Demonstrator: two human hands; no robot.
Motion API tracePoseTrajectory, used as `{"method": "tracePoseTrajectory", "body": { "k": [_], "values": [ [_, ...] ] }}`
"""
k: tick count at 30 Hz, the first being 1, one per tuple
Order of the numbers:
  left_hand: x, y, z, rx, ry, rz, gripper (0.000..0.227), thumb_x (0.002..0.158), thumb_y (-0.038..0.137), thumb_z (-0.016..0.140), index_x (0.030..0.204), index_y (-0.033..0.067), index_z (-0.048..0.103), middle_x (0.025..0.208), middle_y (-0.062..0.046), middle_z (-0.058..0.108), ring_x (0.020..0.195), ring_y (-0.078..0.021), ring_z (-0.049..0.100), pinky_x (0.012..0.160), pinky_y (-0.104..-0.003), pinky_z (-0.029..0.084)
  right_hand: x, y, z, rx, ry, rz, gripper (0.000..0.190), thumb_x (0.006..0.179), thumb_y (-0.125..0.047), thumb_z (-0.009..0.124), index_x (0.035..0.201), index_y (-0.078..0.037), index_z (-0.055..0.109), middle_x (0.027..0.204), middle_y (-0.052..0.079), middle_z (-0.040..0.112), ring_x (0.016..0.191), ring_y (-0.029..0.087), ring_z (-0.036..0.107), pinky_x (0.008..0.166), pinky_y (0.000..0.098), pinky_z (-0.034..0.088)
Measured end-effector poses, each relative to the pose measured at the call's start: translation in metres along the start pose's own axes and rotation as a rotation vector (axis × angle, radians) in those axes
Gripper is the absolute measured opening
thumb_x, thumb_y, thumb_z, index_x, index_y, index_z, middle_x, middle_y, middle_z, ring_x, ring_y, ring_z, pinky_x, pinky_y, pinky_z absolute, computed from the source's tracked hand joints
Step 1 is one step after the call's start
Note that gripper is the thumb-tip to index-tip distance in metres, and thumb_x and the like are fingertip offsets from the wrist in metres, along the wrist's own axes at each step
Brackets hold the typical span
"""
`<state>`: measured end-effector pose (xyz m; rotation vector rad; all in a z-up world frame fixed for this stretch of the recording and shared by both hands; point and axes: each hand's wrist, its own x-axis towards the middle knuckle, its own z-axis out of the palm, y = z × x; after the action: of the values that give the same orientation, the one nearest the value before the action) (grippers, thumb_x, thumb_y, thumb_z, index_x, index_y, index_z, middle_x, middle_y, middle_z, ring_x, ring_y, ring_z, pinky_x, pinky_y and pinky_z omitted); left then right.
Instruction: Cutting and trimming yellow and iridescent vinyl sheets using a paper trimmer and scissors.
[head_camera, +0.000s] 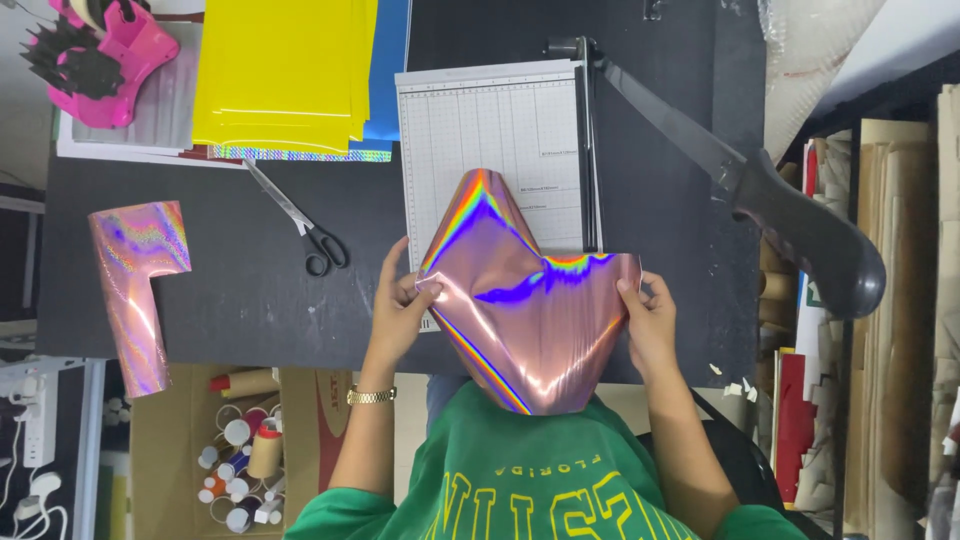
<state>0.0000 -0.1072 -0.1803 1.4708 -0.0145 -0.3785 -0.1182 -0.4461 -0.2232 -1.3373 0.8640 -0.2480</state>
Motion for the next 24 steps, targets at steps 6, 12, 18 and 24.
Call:
{"method": "tracePoseTrajectory", "body": {
  "k": [6,12,18,24],
  "values": [
    [0.012,0.004,0.009,0.766,0.135,0.288,0.058,0.086,0.0,0.074,0.141,0.0166,0.064,0.11,-0.014,0.07,0.106,-0.0385,0.069,0.09,-0.047,0.057,0.004,0.005,0.004,-0.507,0.005,-0.187,0.031,0.092,-0.022,0.082,0.115,-0.012,0.063,0.085,0.017,0.075,0.074,0.026,0.07,0.065,0.039,0.055],
    [0.001,-0.02,0.109,1.299,-0.072,0.462,0.051,0.104,0.014,0.058,0.155,0.013,0.047,0.142,-0.024,0.051,0.139,-0.0386,0.044,0.115,-0.054,0.034,0.001,0.019,0.019,-0.831,0.08,-0.225,0.031,0.097,-0.035,0.074,0.121,-0.021,0.059,0.097,0.011,0.078,0.092,0.039,0.074,0.082,0.0511,0.056],
    [-0.007,-0.088,0.13,1.362,-0.453,0.697,0.076,0.092,0.068,0.048,0.156,0.0277,0.041,0.163,-0.002,0.041,0.153,-0.0279,0.031,0.125,-0.056,0.017,0.01,0.023,0.017,-0.86,0.117,-0.189,0.035,0.097,-0.038,0.073,0.123,-0.021,0.058,0.098,0.018,0.076,0.088,0.042,0.074,0.079,0.0541,0.058],
    [-0.004,-0.105,0.128,1.383,-0.41,0.763,0.076,0.099,0.064,0.034,0.159,0.0183,0.034,0.169,-0.003,0.031,0.156,-0.024,0.027,0.126,-0.052,0.018,0.006,0.006,0.016,-0.925,0.135,-0.157,0.045,0.091,-0.038,0.077,0.127,-0.019,0.059,0.116,0.014,0.072,0.104,0.045,0.07,0.09,0.0603,0.055]
  ]
}}
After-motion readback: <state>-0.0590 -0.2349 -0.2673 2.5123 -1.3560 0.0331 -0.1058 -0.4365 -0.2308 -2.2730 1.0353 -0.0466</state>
